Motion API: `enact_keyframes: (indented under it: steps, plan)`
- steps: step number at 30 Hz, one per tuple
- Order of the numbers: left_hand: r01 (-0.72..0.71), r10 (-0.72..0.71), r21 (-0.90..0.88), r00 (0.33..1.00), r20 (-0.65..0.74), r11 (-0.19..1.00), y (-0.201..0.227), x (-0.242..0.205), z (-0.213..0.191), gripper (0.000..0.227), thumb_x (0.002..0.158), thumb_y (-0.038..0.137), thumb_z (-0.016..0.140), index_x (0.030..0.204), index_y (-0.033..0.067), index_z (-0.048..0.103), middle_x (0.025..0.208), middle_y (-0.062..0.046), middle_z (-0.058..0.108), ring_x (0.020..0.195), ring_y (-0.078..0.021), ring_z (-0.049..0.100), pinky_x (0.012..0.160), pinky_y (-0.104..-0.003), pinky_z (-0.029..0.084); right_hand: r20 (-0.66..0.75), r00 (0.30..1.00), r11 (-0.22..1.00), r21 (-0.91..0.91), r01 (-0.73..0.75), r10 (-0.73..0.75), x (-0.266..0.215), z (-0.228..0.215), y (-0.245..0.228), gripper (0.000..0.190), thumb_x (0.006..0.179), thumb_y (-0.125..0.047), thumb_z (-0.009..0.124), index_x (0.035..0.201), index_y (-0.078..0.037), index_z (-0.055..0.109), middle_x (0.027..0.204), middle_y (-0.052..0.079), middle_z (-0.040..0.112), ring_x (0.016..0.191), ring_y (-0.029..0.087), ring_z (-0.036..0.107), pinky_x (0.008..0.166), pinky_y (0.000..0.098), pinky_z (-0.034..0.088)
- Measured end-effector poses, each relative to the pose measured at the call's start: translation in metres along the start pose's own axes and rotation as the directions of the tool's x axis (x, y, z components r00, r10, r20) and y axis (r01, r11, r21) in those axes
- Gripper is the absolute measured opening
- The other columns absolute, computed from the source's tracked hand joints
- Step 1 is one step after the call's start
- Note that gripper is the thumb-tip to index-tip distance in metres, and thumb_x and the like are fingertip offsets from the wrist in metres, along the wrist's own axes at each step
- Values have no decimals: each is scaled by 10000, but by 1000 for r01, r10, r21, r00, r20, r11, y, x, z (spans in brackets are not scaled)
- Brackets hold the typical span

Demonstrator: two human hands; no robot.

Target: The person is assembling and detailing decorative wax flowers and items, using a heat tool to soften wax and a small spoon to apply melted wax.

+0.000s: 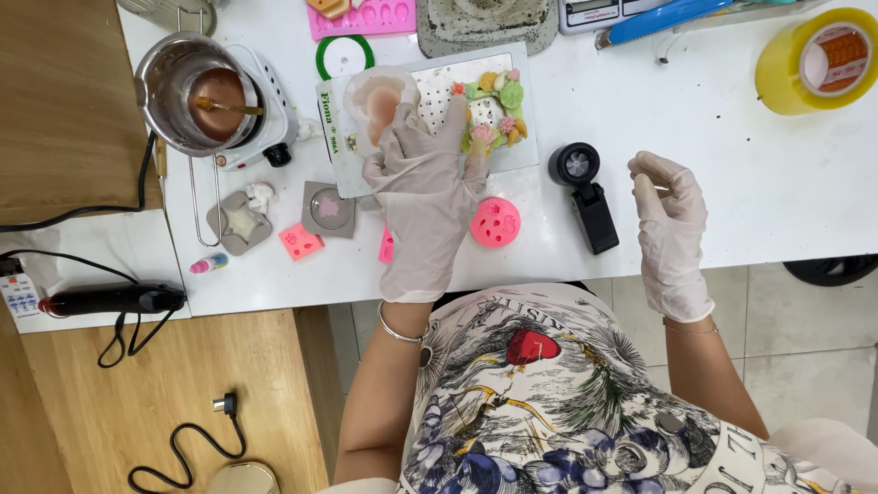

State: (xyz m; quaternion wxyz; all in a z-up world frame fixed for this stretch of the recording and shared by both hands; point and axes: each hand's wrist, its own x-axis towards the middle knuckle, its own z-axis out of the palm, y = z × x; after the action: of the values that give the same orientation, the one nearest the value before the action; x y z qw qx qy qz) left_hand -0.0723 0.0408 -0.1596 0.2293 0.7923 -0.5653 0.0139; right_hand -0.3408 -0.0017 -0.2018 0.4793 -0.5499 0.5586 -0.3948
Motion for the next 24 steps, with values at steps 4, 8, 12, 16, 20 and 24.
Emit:
enact_keyframes:
  steps: [4, 8, 12, 16, 20, 24]
  plan:
    - [-7, 8, 20, 999, -36, 1000, 2, 1, 0, 456, 990, 455, 624, 1395, 245, 631, 1497, -223, 520, 1300, -339, 493, 993, -506, 330, -3, 1000, 1000, -4, -18, 18, -1, -1, 1, 236, 1074, -52, 592, 1309, -52, 612, 1259, 37, 672, 1107, 83, 609, 976, 242, 493]
    - [15, -15, 8, 999, -29, 1000, 2, 0, 5, 442, 1023, 465, 619, 1399, 236, 651, 1442, -216, 539, 1296, -342, 502, 1006, -514, 344, -1, 999, 999, -1, -32, 32, -2, -2, -1, 248, 1069, -47, 587, 1316, -53, 604, 1273, 42, 671, 1149, 92, 618, 1004, 247, 497]
    - [33, -33, 50, 999, -6, 998, 2, 2, 5, 439, 1009, 478, 614, 1377, 243, 666, 1398, -218, 550, 1262, -359, 513, 975, -523, 360, -3, 1000, 1000, -12, -24, 24, 0, -2, 3, 247, 1066, -44, 588, 1313, -53, 602, 1277, 46, 671, 1160, 97, 626, 1005, 253, 503]
    - [9, -6, 76, 999, -39, 997, 3, 3, -2, 457, 1031, 486, 605, 1416, 243, 640, 1430, -208, 551, 1286, -345, 517, 989, -525, 366, 7, 1000, 1000, -10, -26, 26, 0, -2, 2, 265, 1075, -39, 581, 1340, -44, 590, 1282, 54, 667, 1161, 107, 619, 1008, 260, 502]
    - [65, -66, 38, 997, 37, 997, 1, -3, -38, 588, 969, 489, 626, 1506, 275, 520, 1297, -226, 554, 1229, -366, 517, 931, -526, 364, -20, 1000, 996, 85, 12, -10, -3, 6, -16, 288, 1084, -28, 577, 1371, -27, 553, 1267, 85, 667, 1123, 125, 644, 1018, 279, 540]
    - [133, -134, -112, 991, -2, 985, -18, -46, -72, 741, 925, 344, 672, 1596, 201, 393, 1306, -214, 519, 1184, -362, 515, 1014, -551, 364, -65, 993, 980, 165, 110, -100, -13, 32, -48, 219, 1133, -6, 577, 1349, -18, 545, 1192, 107, 699, 1005, 135, 679, 953, 289, 578]
